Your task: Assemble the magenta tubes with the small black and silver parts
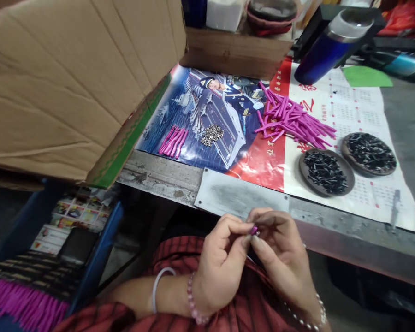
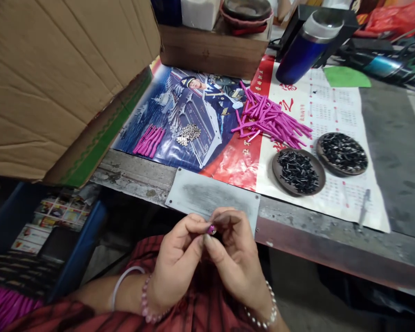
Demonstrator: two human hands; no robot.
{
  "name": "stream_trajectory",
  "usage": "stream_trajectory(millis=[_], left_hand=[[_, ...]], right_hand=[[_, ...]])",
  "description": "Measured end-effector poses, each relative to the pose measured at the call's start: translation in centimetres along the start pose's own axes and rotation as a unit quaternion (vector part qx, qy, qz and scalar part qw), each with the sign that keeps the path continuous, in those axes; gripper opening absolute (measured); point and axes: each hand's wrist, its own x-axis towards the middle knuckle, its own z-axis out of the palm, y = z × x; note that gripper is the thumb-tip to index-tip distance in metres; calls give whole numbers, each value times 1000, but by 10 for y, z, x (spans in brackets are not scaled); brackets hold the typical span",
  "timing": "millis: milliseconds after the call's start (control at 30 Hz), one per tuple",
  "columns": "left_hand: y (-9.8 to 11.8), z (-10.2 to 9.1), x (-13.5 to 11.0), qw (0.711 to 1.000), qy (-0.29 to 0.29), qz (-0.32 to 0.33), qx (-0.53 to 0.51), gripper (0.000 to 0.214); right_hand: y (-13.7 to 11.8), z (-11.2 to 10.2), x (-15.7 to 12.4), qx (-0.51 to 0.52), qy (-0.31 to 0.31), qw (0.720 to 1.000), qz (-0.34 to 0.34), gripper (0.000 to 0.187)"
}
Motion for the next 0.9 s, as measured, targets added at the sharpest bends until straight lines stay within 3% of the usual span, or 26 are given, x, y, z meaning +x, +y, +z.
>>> stream_trajectory(millis=[167, 333, 633, 900], left_hand=[[-1, -3, 0, 1000, -6, -10, 1, 9], [-1, -5, -1, 1000, 3, 5, 5, 9], [-10, -6, -4, 1000, 7, 22, -7, 16], [-11, -9, -5, 1000, 2, 7, -3, 19]], right_hand=[[-3, -2, -6, -73, 25, 996, -45, 18], [-6, -2, -12, -232, 46, 964, -121, 17], [5, 9, -15, -236, 82, 964, -93, 13], [3, 17, -9, -328, 75, 930, -147, 12]])
